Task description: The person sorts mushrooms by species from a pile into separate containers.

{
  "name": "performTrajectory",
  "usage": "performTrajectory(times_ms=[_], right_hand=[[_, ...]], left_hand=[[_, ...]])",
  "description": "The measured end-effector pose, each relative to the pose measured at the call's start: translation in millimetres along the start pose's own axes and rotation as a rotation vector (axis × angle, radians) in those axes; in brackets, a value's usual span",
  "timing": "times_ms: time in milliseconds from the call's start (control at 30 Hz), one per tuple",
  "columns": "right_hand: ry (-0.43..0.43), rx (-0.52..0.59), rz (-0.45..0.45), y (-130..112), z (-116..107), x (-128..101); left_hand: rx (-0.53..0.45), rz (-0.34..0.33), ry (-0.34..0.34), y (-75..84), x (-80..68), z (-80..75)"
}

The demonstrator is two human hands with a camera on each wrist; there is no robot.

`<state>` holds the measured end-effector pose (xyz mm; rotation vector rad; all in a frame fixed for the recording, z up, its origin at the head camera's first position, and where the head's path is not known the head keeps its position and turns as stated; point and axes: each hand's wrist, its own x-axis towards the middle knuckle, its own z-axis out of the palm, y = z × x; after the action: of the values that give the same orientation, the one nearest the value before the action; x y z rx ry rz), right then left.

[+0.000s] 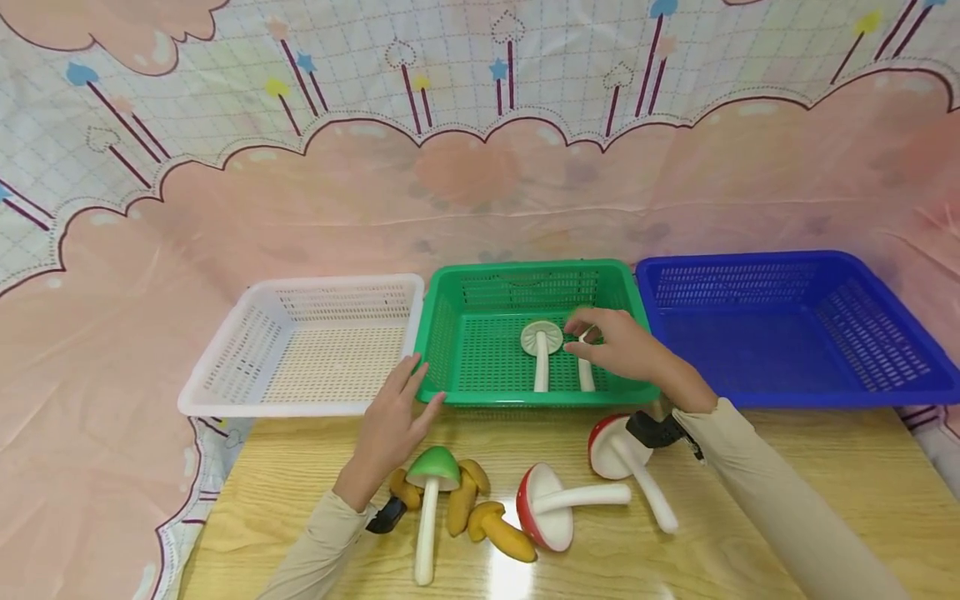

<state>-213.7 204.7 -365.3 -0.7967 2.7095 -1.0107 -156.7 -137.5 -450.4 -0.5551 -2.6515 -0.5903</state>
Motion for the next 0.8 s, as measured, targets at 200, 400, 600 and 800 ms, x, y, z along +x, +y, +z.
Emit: performTrajectory(times_ms=[200, 400, 600, 800], right_hand=[[0.046, 0.021, 0.012, -7.0, 3.0, -26.5], [0.082, 0.011, -0.001, -15.4, 7.4, -49.4], [0.138, -0.038, -0.022, -20.2, 12.8, -66.8], [0.17, -0.021, 0.021, -24.4, 21.1, -83.7]], left_hand=[[0.021, -0.001, 0.024, 2.9, 1.1, 2.0], [0.014, 0.008, 0.041, 1.9, -0.1, 3.6], [0.015, 0.027, 0.067, -0.4, -0.4, 7.0], [0.02, 0.043, 0.086, -1.5, -2.3, 8.7]])
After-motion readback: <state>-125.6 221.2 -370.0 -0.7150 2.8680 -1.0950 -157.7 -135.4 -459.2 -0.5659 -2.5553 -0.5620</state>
